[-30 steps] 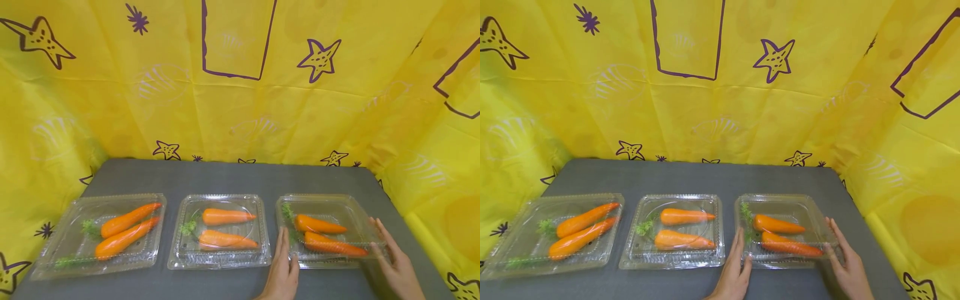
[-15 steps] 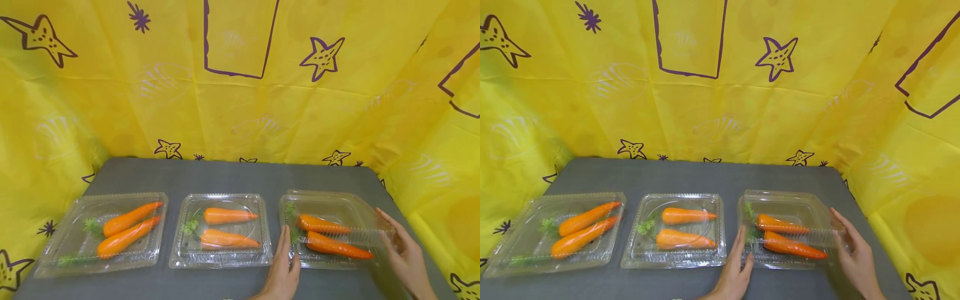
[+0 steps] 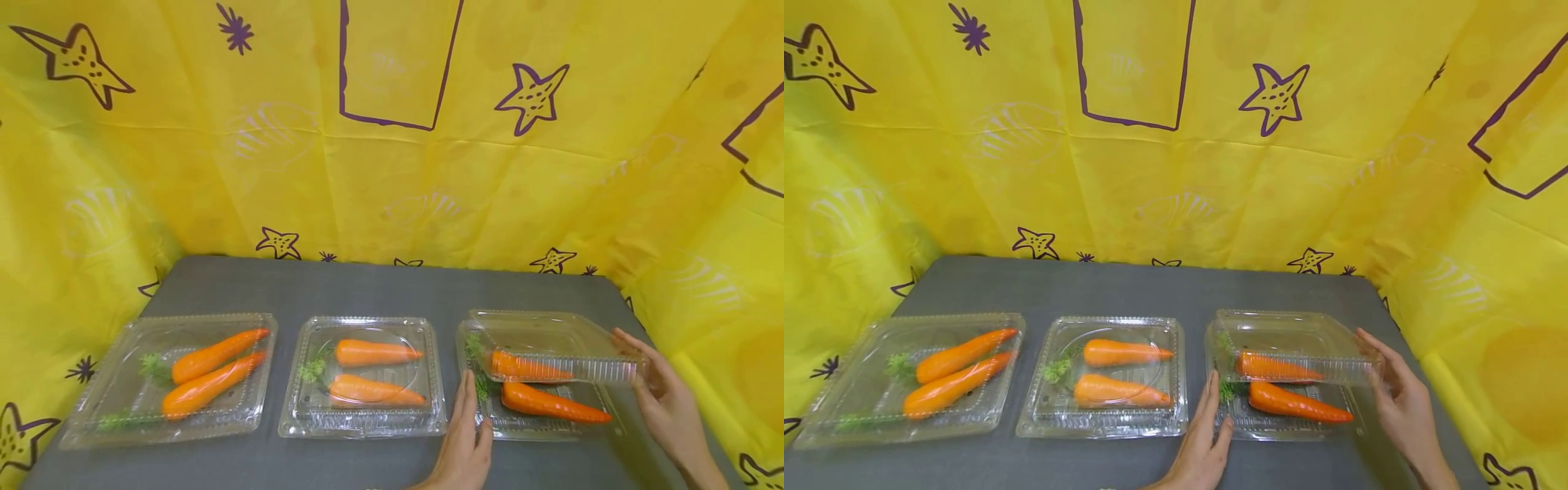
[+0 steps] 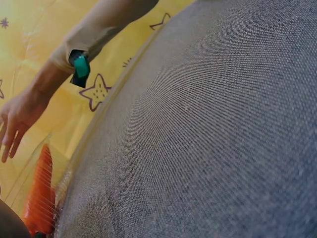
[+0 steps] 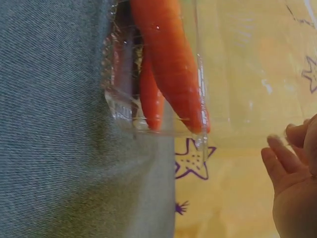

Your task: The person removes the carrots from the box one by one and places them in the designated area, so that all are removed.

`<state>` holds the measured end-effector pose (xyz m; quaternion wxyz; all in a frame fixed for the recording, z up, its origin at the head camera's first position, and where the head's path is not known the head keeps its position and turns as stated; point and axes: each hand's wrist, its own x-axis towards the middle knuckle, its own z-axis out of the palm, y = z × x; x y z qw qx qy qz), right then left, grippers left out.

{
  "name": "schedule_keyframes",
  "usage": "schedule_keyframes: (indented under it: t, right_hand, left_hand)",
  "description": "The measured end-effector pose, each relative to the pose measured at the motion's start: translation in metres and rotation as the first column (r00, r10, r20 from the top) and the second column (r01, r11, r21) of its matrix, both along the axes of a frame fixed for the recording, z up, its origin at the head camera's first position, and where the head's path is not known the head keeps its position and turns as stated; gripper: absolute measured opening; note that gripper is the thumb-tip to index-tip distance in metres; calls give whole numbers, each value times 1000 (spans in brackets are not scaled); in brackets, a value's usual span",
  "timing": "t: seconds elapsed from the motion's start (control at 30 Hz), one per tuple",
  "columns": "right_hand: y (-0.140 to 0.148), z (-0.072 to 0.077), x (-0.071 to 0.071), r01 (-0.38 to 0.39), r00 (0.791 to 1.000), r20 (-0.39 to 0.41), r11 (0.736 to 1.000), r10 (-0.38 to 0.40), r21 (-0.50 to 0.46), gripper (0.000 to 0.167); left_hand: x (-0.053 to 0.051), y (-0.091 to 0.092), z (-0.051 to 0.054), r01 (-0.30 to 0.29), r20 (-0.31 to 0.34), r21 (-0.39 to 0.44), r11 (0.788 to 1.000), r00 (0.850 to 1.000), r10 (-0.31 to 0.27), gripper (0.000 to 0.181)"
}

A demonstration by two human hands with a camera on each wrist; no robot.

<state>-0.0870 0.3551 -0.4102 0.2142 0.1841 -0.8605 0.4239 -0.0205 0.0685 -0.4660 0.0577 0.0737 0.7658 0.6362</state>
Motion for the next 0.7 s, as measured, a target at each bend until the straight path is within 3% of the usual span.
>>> schedule_keyframes:
  t: [0.13,0.43,0.7]
  right_hand:
    - [4,0,-5,-59,998,1,998,59,-19,59]
    - [8,11,-15,43,999,8,997,-43,64,57]
    - [12,21,-32,9,999,42,999,-10,33,51]
  left_hand:
    - [0,-2,1,10,13,27,1000,1000,-11,69]
    - [0,-3,1,38,9,21,999,999,-38,71]
    - [0,-2,2,34,-2,29,999,999,-34,70]
